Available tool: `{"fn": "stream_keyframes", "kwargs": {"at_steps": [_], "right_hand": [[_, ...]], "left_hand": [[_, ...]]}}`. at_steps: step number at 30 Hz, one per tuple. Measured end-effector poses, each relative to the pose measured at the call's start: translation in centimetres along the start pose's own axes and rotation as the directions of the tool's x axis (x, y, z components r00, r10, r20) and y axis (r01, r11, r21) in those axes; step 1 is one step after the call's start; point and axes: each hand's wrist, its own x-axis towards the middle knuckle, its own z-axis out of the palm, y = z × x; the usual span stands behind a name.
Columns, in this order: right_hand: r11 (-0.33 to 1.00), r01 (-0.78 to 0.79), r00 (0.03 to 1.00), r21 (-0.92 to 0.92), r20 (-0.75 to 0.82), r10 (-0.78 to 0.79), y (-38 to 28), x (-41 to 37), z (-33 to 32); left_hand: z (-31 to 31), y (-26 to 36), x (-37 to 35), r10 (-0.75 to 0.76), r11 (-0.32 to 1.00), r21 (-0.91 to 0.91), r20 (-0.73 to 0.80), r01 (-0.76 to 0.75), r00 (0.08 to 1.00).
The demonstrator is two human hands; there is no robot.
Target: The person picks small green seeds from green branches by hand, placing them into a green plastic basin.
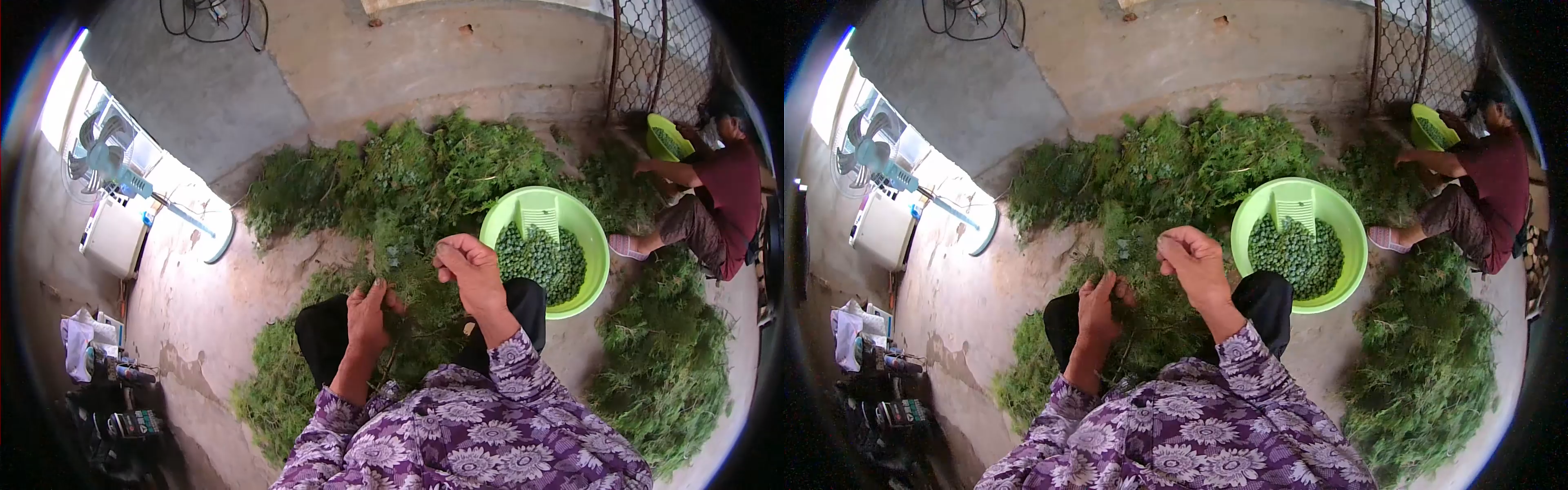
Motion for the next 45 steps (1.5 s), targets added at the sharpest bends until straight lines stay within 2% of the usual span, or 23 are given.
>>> {"fn": "stream_keyframes", "kwargs": {"at_steps": [2,8,10,14,16,20,22,24,26,27,28,29,30,31,32,34,35,37,39,41,42,44,45], "right_hand": [[0.999,-0.032,0.999,0.020,-0.014,0.032,0.3,-0.1,-0.7],[0.996,-0.085,0.996,0.008,0.042,0.085,1.5,-0.6,-0.3],[0.983,-0.059,0.997,-0.172,0.043,0.067,1.7,-0.4,-0.2],[0.938,0.033,0.998,-0.345,0.059,-0.013,2.3,-0.3,0.3],[0.816,0.085,0.995,-0.572,0.095,-0.037,1.8,-0.6,0.8],[0.781,0.262,0.963,-0.567,0.207,-0.173,3.1,-1.0,0.5],[0.909,0.073,0.996,-0.411,0.068,-0.050,3.5,-1.0,0.5],[0.908,0.047,0.998,-0.416,0.047,-0.031,3.1,-1.2,0.4],[0.908,0.021,1.000,-0.419,0.026,-0.011,2.9,-1.3,0.3],[0.891,0.151,0.988,-0.428,0.080,-0.129,2.9,-1.2,0.2],[0.859,0.278,0.961,-0.431,0.134,-0.244,2.8,-1.1,0.2],[0.859,0.278,0.961,-0.430,0.132,-0.244,2.6,-1.1,0.3],[0.747,0.382,0.924,-0.544,0.207,-0.322,2.2,-1.1,0.5],[0.608,0.478,0.876,-0.634,0.292,-0.384,1.7,-1.1,0.6],[0.608,0.479,0.875,-0.633,0.291,-0.386,1.3,-1.3,0.7],[0.596,0.391,0.920,-0.701,0.320,-0.227,0.6,-1.6,0.8],[0.597,0.391,0.920,-0.701,0.319,-0.228,0.8,-1.5,0.6],[0.814,0.231,0.960,-0.534,0.264,-0.099,1.2,-1.2,0.1],[0.834,0.162,0.968,-0.527,0.250,-0.030,0.3,-1.5,-0.2],[0.854,-0.012,0.963,-0.520,0.224,0.150,-0.6,-1.8,-0.5],[0.853,-0.011,0.962,-0.522,0.226,0.150,-0.2,-2.0,-0.8],[0.687,0.259,0.957,-0.679,0.278,-0.086,0.4,-2.3,-1.3],[0.685,0.258,0.957,-0.681,0.277,-0.084,0.0,-2.3,-2.0]], "left_hand": [[-0.4,-0.1,0.3,-0.106,0.983,-0.147,0.027,0.109,0.994],[-0.6,-0.2,0.1,-0.100,0.985,-0.121,0.150,0.119,0.984],[-0.4,0.1,-0.2,-0.093,0.988,-0.108,0.170,0.112,0.981],[-0.2,0.5,-0.9,-0.120,0.987,-0.077,0.198,0.138,0.973],[-0.1,0.6,-1.0,-0.124,0.988,-0.064,0.227,0.142,0.966],[0.0,0.6,-1.5,-0.140,0.988,-0.017,0.270,0.150,0.953],[-0.6,0.2,-1.2,-0.152,0.985,-0.030,0.294,0.168,0.944],[-0.9,-0.2,-1.0,-0.162,0.982,-0.043,0.319,0.185,0.934],[-0.6,0.0,-1.1,-0.029,0.973,0.226,0.348,-0.054,0.937],[-0.2,0.0,-1.3,-0.030,0.972,0.227,0.349,-0.053,0.937],[0.6,0.2,-1.6,0.026,0.931,0.339,0.308,-0.135,0.951],[1.1,0.3,-1.8,0.088,0.869,0.448,0.274,-0.208,0.958],[0.8,-0.1,-1.6,0.087,0.869,0.448,0.275,-0.208,0.957],[0.6,-0.6,-1.3,0.269,0.740,0.547,0.292,-0.391,0.918],[0.5,-0.9,-1.2,0.434,0.562,0.628,0.330,-0.538,0.838],[0.5,-0.5,-1.5,0.420,0.523,0.668,0.338,-0.529,0.842],[0.7,-0.3,-1.6,0.405,0.485,0.705,0.344,-0.518,0.847],[0.9,-0.2,-1.7,0.389,0.507,0.679,0.369,-0.530,0.844],[0.8,-0.3,-1.6,0.375,0.529,0.654,0.391,-0.540,0.841],[0.7,-0.6,-1.4,0.290,0.437,0.737,0.427,-0.516,0.856],[0.7,-0.6,-1.6,0.292,0.437,0.737,0.426,-0.515,0.856],[1.2,-0.2,-2.1,0.309,0.192,0.748,0.569,-0.636,0.762],[0.4,-1.0,-1.6,0.304,0.244,0.754,0.537,-0.609,0.787]]}}
